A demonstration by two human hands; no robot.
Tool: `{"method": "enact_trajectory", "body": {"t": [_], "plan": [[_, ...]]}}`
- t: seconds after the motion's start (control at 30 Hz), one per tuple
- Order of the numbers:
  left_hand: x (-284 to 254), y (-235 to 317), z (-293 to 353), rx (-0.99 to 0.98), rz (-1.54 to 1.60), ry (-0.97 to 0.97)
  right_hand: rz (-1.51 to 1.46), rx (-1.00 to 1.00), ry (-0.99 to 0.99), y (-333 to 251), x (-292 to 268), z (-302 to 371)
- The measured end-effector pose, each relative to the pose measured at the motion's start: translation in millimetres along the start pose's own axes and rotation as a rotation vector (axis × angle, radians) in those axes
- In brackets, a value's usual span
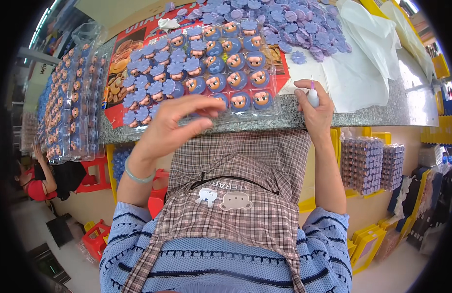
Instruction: The person assembles toys by applying glue to pieces with a squeeze bottle, attaching components together by hand, and placing the assembled toys onto a tray.
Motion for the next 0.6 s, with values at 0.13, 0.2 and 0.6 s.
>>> {"method": "enact_trajectory", "body": {"t": [0.13,0.2,0.6], "plan": [[-61.3,40.0,-1.2,0.144,-0.083,0.377,-0.024,0.013,-0.018,5.4,2.0,7.2],[-84.3,63.2,-2.3,0.256,-0.139,0.488,-0.020,0.008,-0.001,9.5,2.3,8.7],[-122.1,-75.6,-106.0,0.229,-1.044,0.304,0.163,-0.158,0.032,1.9,8.8,14.0]]}}
Point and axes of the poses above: each hand's wrist, its own z-axis away from the middle knuckle, its own x-axis out of the palm, y = z × x, the point moved 7 cm from there along -z, towards the middle knuckle, and after that the axes turned 5 degrees about x, right-handed, at the moved point
